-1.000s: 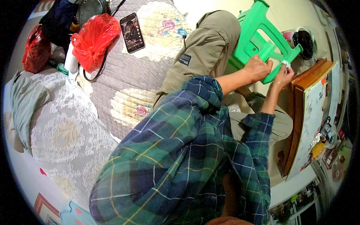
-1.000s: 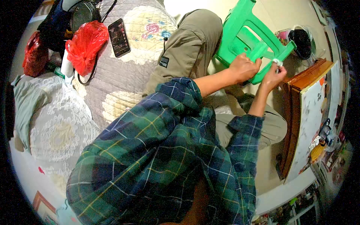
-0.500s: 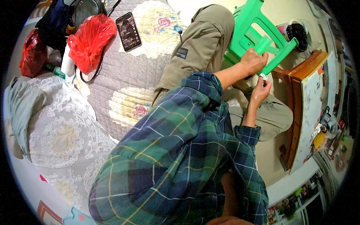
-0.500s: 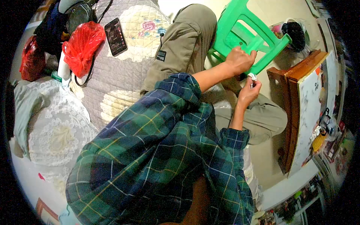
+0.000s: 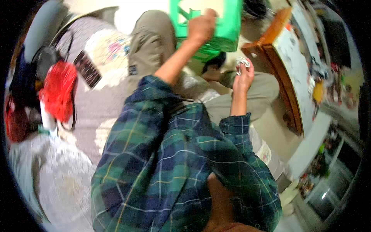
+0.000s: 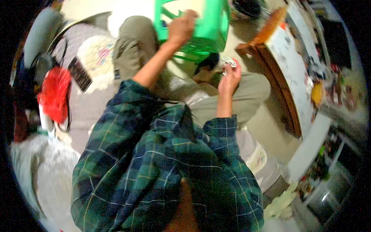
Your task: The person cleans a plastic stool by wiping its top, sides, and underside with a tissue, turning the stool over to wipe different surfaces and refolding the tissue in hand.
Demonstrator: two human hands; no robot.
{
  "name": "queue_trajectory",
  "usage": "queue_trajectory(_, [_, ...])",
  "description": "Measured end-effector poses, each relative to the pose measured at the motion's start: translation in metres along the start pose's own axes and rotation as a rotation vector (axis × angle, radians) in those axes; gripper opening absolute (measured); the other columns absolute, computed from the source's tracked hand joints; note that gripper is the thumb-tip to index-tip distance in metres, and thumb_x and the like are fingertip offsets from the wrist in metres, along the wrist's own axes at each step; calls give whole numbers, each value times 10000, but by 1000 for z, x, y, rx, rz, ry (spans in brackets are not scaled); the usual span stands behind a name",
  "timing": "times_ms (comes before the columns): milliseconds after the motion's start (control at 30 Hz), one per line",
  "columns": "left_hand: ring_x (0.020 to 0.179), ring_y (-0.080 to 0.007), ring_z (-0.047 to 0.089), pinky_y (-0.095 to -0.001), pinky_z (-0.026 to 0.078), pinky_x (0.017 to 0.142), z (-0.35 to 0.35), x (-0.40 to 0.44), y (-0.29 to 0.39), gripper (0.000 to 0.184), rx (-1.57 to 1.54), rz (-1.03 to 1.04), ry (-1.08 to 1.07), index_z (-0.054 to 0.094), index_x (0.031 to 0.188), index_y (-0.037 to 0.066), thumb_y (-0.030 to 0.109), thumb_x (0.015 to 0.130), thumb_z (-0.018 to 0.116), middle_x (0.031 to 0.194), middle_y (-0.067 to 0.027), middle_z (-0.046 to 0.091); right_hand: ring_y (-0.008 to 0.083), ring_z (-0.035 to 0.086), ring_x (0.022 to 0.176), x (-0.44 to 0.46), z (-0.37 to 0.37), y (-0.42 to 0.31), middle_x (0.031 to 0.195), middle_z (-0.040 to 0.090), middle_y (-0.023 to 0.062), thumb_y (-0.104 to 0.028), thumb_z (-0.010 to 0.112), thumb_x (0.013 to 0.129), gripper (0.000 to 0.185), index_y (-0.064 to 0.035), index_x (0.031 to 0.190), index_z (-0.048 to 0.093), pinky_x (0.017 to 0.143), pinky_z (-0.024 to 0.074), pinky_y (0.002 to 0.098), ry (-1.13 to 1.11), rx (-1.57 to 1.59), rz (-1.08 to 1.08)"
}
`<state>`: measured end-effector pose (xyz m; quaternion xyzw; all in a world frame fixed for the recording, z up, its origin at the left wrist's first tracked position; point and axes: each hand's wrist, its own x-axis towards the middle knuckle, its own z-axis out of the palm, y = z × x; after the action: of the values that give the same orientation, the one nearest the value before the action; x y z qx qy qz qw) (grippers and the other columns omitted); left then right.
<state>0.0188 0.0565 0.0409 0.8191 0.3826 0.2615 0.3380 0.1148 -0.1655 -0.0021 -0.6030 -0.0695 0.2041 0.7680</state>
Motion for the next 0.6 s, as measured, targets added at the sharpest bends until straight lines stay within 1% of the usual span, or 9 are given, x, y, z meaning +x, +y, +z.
queue_trajectory(67, [677,-311,623,-432,482,649,-5,5,-5,313,-238,73,301,621,916,120,267,953,348,798,-125,656,141,583,869,-1,7,-26,1029,600,86,1,587,854,241,1,1094,564,705,494,240,-4,58,-54])
queue_trajectory(100, [725,-283,625,-404,469,665,0,10,-10,319,-412,90,355,642,896,101,269,941,375,825,-112,660,141,587,860,0,10,-40,1015,608,81,4,581,856,255,4,1110,558,724,494,247,26,26,-75])
queue_trajectory(133, [704,-228,605,-364,457,662,1,9,-14,310,-576,-30,335,656,901,63,259,920,416,804,-112,652,153,591,901,-4,14,-51,1040,609,91,4,572,862,257,7,1119,556,755,497,259,7,-4,-140])
queue_trajectory(200, [689,-203,584,-346,451,653,2,2,-26,311,-675,-70,341,656,898,37,254,911,434,785,-103,646,166,596,942,-10,25,-69,1066,611,101,3,563,869,260,10,1129,553,786,500,271,-12,-41,-205])
queue_trajectory(267, [710,-159,564,-301,443,672,10,-10,-30,355,-912,-282,321,642,914,-46,265,913,473,808,-86,650,161,591,957,-16,38,-82,1079,606,107,8,557,870,267,26,1136,548,826,486,279,-49,-96,-316])
queue_trajectory(300, [710,-159,564,-301,443,672,12,-15,-31,355,-915,-290,322,642,914,-46,265,913,473,808,-86,650,161,591,957,-19,43,-85,1079,606,107,8,557,870,267,26,1136,548,826,486,279,-51,-104,-313])
queue_trajectory(367, [673,-138,544,-300,440,621,13,-24,-36,409,-1101,-509,160,643,909,-63,321,896,504,791,-82,635,153,588,953,-23,53,-87,1076,605,104,9,554,873,272,35,1143,546,847,478,277,-68,-143,-383])
queue_trajectory(500, [587,-121,464,-297,406,578,34,-25,-47,417,-1176,-547,167,653,779,-39,347,889,539,653,-23,563,138,578,954,-16,65,-87,1085,601,98,25,549,862,262,35,1123,572,859,462,256,-51,-243,-419])
queue_trajectory(600, [607,-113,490,-292,408,575,21,-31,-30,443,-1228,-560,190,660,792,-42,372,892,539,688,-36,595,164,554,999,-9,71,-83,1134,558,95,14,565,846,276,10,1121,584,866,458,273,-112,-493,-554])
